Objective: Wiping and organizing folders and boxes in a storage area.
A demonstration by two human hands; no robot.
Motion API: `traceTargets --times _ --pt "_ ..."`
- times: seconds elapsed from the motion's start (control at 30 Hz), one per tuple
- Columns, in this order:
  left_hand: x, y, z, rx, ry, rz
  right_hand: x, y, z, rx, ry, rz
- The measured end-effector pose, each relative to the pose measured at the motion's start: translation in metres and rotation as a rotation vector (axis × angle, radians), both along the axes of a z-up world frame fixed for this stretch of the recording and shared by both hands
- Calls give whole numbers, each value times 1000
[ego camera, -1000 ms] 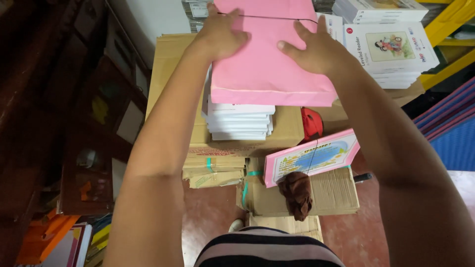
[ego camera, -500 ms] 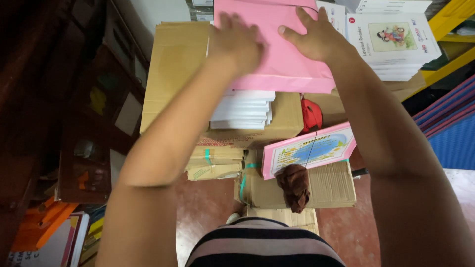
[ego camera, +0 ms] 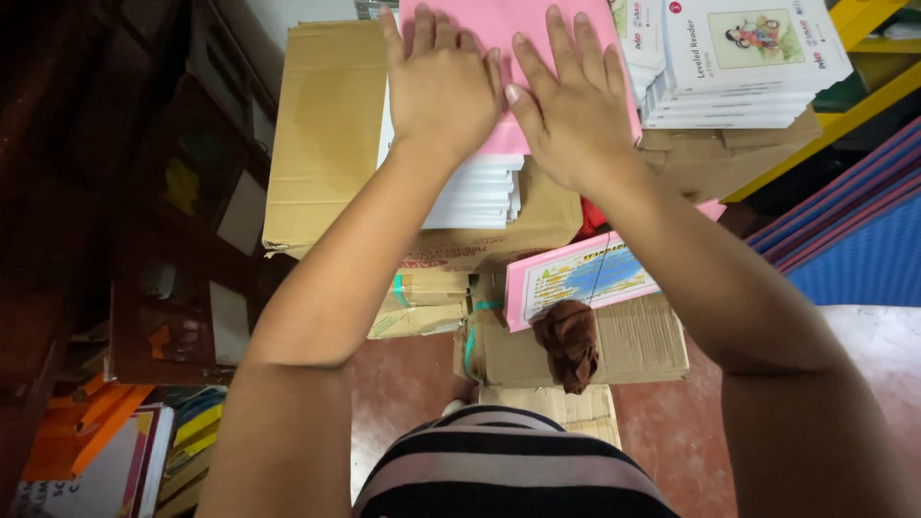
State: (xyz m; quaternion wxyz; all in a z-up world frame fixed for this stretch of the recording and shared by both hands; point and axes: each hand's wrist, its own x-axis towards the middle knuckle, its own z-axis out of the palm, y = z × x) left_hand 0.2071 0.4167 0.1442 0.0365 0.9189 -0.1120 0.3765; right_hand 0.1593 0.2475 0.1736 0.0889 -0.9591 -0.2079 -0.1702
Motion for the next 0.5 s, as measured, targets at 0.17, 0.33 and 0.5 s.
traceTargets --times 0.17,0.33,0.5 --pt "-15 1 15 29 108 -18 2 0 -15 -16 -217 -11" --pt "-23 3 21 -11 -5 -75 3 1 -21 -46 -315 -49" --pt "-14 8 20 -36 -168 -165 12 5 -20 -38 -339 -114"
